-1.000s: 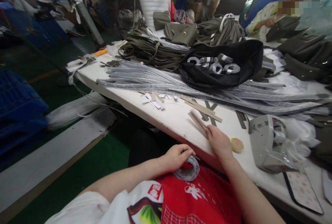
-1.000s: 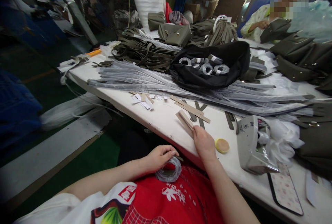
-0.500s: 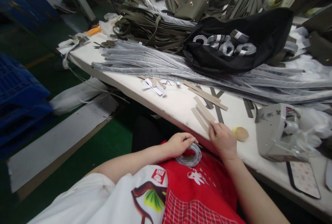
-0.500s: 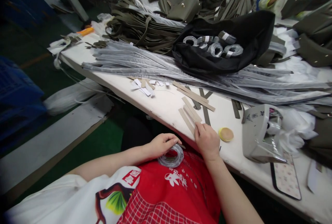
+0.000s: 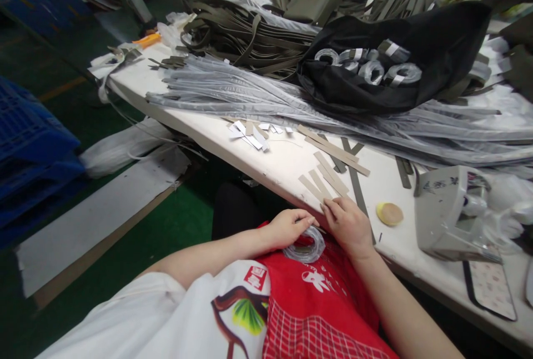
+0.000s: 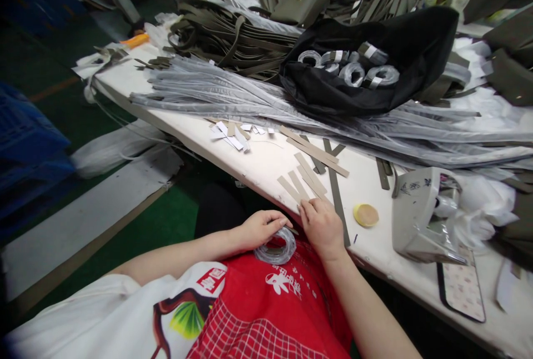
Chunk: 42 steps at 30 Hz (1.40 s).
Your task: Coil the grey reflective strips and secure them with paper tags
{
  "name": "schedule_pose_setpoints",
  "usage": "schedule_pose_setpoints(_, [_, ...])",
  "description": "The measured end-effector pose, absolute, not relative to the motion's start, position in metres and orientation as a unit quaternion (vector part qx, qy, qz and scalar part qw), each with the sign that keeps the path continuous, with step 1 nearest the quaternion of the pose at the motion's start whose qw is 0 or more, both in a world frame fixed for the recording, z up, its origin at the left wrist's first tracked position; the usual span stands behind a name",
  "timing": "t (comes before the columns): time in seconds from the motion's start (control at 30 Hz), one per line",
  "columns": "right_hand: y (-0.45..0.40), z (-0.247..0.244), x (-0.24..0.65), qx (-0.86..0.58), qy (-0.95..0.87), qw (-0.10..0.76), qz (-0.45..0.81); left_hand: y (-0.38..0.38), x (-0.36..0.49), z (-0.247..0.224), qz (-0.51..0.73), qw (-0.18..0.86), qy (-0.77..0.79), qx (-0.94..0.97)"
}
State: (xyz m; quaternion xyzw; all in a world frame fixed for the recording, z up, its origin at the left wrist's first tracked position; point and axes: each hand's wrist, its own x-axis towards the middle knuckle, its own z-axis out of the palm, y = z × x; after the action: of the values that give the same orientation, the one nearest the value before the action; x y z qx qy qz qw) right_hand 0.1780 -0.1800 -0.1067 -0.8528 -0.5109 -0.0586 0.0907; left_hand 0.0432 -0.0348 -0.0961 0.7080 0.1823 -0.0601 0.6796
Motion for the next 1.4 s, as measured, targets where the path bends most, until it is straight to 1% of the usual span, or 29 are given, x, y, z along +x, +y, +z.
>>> schedule_pose_setpoints(0.27, [-0.177,-0.105,0.18,-0.852,-0.512,0.084,-0.071,-0.032,0.043,-0.095,-0.067,0.677,0.186,0.709])
schedule_pose_setpoints(0.47, [-0.175,-0.097,0.185,-0.847,-0.531,0.018,-0.027,-0.032,0.041,-0.095,-0.069,0.679,0.187,0.706])
schedule_pose_setpoints(0.6, [-0.173,-0.089,0.19,-0.842,-0.539,-0.001,-0.01,-0.031,0.041,-0.095,-0.068,0.682,0.189,0.703])
schedule_pose_setpoints(0.83, [-0.157,-0.091,0.187,-0.886,-0.461,-0.02,-0.041,-0.031,0.04,-0.096,-0.066,0.678,0.181,0.709])
schedule_pose_setpoints(0.97, [-0.154,-0.094,0.203,-0.915,-0.396,-0.008,-0.074,-0.031,0.037,-0.096,-0.06,0.682,0.177,0.708])
schedule_pose_setpoints(1.07, [-0.162,-0.082,0.219,-0.937,-0.331,0.011,-0.113,-0.03,0.036,-0.096,-0.056,0.68,0.185,0.707])
schedule_pose_setpoints(1.13, [-0.173,-0.062,0.221,-0.942,-0.307,0.062,-0.123,-0.03,0.035,-0.095,-0.068,0.679,0.203,0.702])
schedule_pose_setpoints(1.17, [-0.18,-0.051,0.218,-0.938,-0.316,0.098,-0.103,-0.03,0.035,-0.095,-0.078,0.68,0.213,0.697])
schedule_pose_setpoints(1.23, [-0.192,-0.027,0.207,-0.914,-0.374,0.153,-0.02,-0.03,0.035,-0.095,-0.1,0.688,0.229,0.681])
schedule_pose_setpoints(1.3, [-0.202,-0.009,0.194,-0.885,-0.438,0.156,0.031,-0.03,0.035,-0.098,-0.111,0.698,0.235,0.667])
schedule_pose_setpoints(1.33, [-0.204,-0.004,0.188,-0.88,-0.453,0.144,0.024,-0.031,0.035,-0.1,-0.111,0.703,0.239,0.66])
schedule_pose_setpoints(1.4, [-0.206,-0.002,0.182,-0.887,-0.444,0.119,-0.038,-0.033,0.038,-0.105,-0.108,0.713,0.251,0.645])
